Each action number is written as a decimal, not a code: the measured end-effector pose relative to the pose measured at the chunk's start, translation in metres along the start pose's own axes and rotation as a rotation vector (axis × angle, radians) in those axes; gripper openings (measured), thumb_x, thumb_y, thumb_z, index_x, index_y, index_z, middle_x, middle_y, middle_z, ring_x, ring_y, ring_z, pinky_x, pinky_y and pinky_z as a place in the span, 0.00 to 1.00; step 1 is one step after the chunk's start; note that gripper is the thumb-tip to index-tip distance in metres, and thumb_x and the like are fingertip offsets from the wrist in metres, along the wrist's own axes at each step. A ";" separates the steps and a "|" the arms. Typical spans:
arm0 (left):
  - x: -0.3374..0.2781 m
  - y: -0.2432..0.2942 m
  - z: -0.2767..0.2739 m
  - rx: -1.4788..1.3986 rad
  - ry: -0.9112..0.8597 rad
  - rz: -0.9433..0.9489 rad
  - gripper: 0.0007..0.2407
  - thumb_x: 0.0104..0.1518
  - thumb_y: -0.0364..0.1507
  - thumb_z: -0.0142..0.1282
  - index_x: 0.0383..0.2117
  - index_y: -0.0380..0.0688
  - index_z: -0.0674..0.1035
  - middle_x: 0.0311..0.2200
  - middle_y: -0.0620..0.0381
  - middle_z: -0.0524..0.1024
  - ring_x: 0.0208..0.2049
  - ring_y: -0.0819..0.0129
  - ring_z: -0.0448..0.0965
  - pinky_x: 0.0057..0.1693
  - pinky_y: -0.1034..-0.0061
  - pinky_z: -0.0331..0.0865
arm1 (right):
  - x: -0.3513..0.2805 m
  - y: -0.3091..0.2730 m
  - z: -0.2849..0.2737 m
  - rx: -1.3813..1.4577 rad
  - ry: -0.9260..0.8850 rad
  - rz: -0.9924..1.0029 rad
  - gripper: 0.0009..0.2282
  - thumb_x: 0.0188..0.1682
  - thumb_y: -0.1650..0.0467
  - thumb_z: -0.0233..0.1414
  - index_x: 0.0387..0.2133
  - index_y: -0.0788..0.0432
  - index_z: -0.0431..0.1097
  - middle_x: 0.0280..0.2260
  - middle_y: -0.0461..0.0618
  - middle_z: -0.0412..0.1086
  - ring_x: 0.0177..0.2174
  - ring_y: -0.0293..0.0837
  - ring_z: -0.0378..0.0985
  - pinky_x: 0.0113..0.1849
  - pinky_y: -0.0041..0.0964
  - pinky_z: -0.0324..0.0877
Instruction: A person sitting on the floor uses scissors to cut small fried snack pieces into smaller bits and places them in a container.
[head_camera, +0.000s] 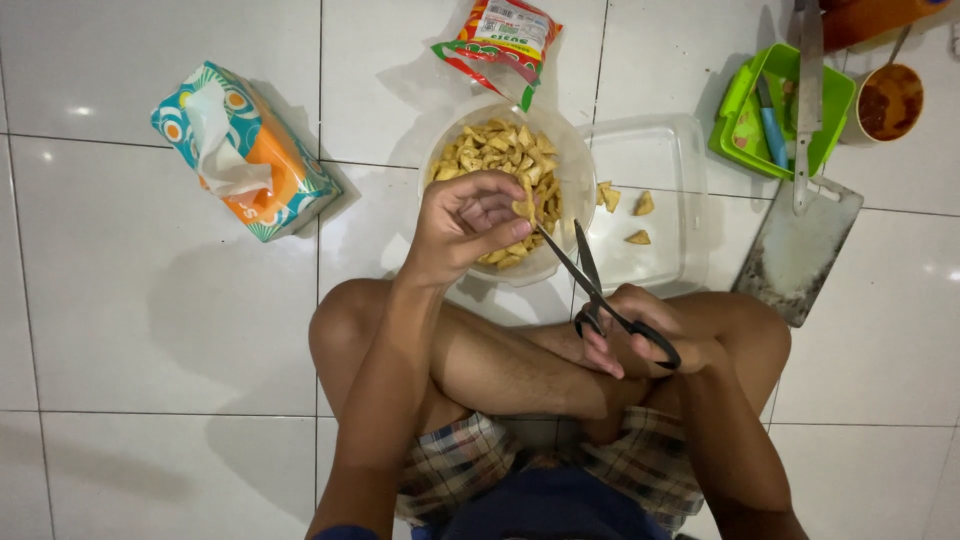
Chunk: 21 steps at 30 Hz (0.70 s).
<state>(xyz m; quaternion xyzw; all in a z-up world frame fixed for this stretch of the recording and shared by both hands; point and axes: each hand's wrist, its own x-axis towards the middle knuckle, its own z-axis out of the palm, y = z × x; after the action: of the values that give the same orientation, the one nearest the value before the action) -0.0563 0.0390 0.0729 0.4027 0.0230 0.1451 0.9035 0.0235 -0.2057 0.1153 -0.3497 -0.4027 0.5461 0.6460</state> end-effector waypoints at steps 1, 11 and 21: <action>0.000 0.000 -0.001 0.004 -0.002 0.001 0.12 0.50 0.13 0.67 0.38 0.25 0.78 0.35 0.49 0.77 0.37 0.70 0.83 0.44 0.77 0.80 | -0.001 0.001 0.000 0.004 0.009 0.001 0.23 0.56 0.56 0.48 0.22 0.66 0.65 0.16 0.52 0.70 0.16 0.43 0.80 0.22 0.34 0.75; 0.001 0.000 -0.002 -0.012 -0.041 0.006 0.11 0.50 0.13 0.67 0.39 0.23 0.78 0.34 0.48 0.76 0.37 0.69 0.82 0.43 0.75 0.80 | -0.002 -0.003 -0.004 0.045 -0.033 0.003 0.21 0.56 0.58 0.48 0.24 0.66 0.64 0.20 0.53 0.69 0.17 0.45 0.81 0.23 0.36 0.76; 0.000 0.002 -0.001 0.058 -0.083 -0.019 0.11 0.51 0.14 0.67 0.39 0.24 0.80 0.36 0.47 0.77 0.37 0.70 0.83 0.45 0.76 0.80 | -0.022 0.008 -0.011 0.307 -0.013 0.086 0.20 0.57 0.58 0.50 0.28 0.67 0.63 0.23 0.55 0.64 0.20 0.48 0.78 0.20 0.39 0.76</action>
<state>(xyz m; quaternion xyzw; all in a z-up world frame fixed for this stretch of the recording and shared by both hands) -0.0571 0.0405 0.0736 0.4343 -0.0062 0.1190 0.8929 0.0284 -0.2268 0.1007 -0.2603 -0.3034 0.6305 0.6653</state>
